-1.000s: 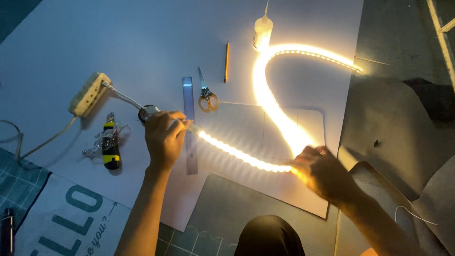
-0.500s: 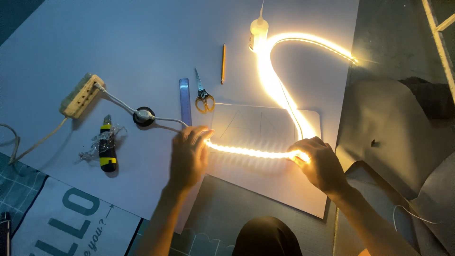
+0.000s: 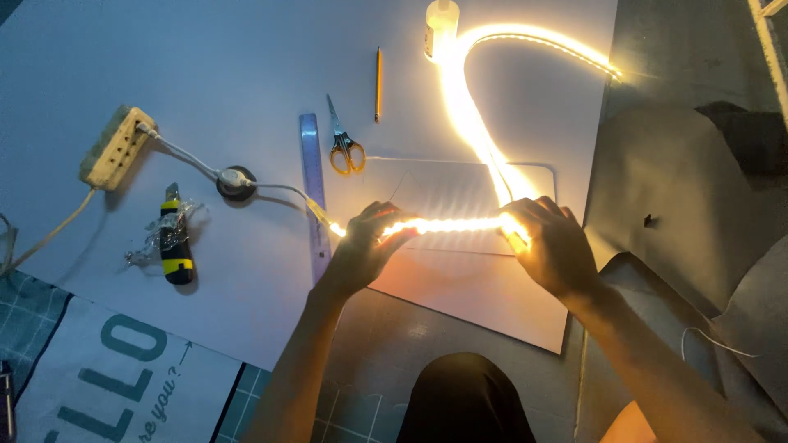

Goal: The person cuts a flexible LED neon strip with scissors, fits a connector onto the cut end, and plugs the strip's cord into a power strip to test it, and the strip lights up. The person then unplugs it and bends and shapes the strip over a paper template on the table.

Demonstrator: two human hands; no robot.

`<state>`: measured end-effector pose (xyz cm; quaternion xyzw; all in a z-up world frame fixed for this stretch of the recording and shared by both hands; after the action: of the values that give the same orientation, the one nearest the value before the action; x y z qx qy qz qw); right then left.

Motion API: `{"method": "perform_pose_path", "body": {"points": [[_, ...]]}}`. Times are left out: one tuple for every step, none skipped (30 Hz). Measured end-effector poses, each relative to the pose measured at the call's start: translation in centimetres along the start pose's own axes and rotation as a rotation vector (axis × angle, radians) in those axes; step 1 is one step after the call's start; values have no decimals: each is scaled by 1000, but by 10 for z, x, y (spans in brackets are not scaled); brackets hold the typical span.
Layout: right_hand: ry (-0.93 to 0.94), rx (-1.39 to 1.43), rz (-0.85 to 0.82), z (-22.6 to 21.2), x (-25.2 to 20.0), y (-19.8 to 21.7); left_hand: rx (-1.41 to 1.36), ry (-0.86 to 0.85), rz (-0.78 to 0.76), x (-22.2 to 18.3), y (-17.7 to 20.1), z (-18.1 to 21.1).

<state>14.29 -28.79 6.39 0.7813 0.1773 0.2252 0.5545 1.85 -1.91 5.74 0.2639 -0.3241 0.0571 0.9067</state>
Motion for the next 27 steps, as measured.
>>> {"method": "perform_pose_path", "body": {"points": [[1, 0, -5, 2, 1, -4, -1, 5, 1, -4, 2, -1], [13, -41, 20, 3, 2, -7, -3, 8, 17, -7, 4, -2], [26, -84, 48, 5, 4, -10, -5, 8, 35, -9, 6, -4], [27, -86, 46, 6, 6, -11, -5, 10, 38, -10, 9, -3], [32, -94, 72, 7, 8, -12, 21, 0, 53, -10, 12, -1], [36, -103, 98, 8, 10, -12, 48, -11, 68, -10, 16, 1], [38, -102, 99, 6, 10, -9, 50, -11, 69, -10, 19, 3], [45, -108, 128, 3, 11, -5, 90, -9, 70, -10, 22, 6], [50, -114, 157, 0, 10, -1, 129, -6, 69, -11, 25, 9], [50, -113, 157, -2, 9, 3, 130, -6, 69, -12, 27, 11], [56, -101, 158, -4, 8, 8, 190, -10, 47, -12, 28, 12], [62, -88, 160, -7, 8, 13, 249, -15, 26, -12, 29, 14], [64, -89, 166, -6, 7, 13, 252, -20, 28, -13, 30, 13], [86, -118, 192, -5, 6, 12, 294, 0, 1, -14, 30, 11], [108, -147, 212, -5, 2, 12, 334, 26, -28, -17, 29, 10], [109, -147, 212, -1, 0, 7, 334, 27, -27, -19, 29, 5], [138, -191, 249, 1, -1, 4, 380, 28, -39, -21, 29, 0], [167, -235, 286, 4, -2, 0, 426, 30, -52, -24, 29, -6], [168, -232, 288, 3, -3, -1, 429, 29, -52, -27, 27, -10], [170, -216, 289, 1, -5, -2, 462, 43, -54, -31, 25, -15], [171, -202, 290, 0, -5, -2, 492, 56, -57, -33, 24, -21], [171, -201, 292, 1, -7, -5, 493, 54, -56, -36, 22, -21], [167, -210, 269, 3, -7, -8, 488, 88, -57, -38, 20, -21], [164, -218, 246, 4, -8, -11, 483, 122, -58, -40, 18, -22], [165, -216, 245, 4, -9, -12, 484, 124, -58, -41, 18, -22], [154, -208, 218, 3, -10, -14, 470, 141, -51, -43, 18, -22], [141, -200, 192, 3, -10, -16, 455, 158, -44, -44, 18, -22]]}}
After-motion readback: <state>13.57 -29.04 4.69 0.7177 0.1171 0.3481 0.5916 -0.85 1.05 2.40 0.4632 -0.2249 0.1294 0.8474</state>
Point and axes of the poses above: each hand's wrist, its own x-axis towards the middle knuckle, its own y-axis out of the back of the hand, z = x × y, the point moved 2 cm from there along x, towards the middle knuckle, and after that the axes turned 15 degrees about -y, right-handed, at the moved point
